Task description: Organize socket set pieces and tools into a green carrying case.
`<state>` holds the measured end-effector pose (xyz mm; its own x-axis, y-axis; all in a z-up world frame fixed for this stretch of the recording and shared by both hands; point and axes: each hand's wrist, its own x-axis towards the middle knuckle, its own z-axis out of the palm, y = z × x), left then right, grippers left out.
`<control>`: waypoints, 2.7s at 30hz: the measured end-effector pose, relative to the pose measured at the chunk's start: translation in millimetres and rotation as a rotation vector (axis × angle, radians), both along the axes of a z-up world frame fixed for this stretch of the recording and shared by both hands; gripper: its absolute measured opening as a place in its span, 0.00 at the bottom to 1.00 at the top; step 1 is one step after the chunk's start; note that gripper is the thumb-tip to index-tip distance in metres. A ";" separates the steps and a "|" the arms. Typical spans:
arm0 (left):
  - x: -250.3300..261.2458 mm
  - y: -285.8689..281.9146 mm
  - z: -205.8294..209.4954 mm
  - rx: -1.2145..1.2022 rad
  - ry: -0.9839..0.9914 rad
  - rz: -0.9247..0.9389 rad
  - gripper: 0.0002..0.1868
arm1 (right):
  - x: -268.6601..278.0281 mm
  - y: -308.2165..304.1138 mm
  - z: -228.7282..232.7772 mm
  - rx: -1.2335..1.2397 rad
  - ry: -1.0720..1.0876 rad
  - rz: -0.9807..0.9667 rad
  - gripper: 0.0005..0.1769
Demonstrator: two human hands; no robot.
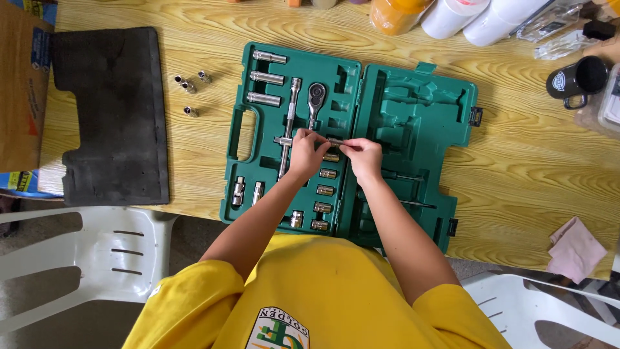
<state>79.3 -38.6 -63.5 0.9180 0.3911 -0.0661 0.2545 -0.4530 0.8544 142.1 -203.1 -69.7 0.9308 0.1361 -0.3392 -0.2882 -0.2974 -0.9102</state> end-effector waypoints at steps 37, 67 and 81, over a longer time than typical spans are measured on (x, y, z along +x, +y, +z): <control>-96.2 116.0 19.4 -0.071 0.026 0.194 0.12 | -88.5 151.9 61.1 -0.130 -0.143 0.334 0.06; -116.8 361.7 0.9 -0.183 0.161 0.072 0.18 | -94.2 371.6 1.7 -0.139 -0.433 0.301 0.13; -128.4 337.9 149.1 -0.721 -0.087 -0.207 0.21 | -144.7 318.5 162.7 0.483 -0.132 0.124 0.13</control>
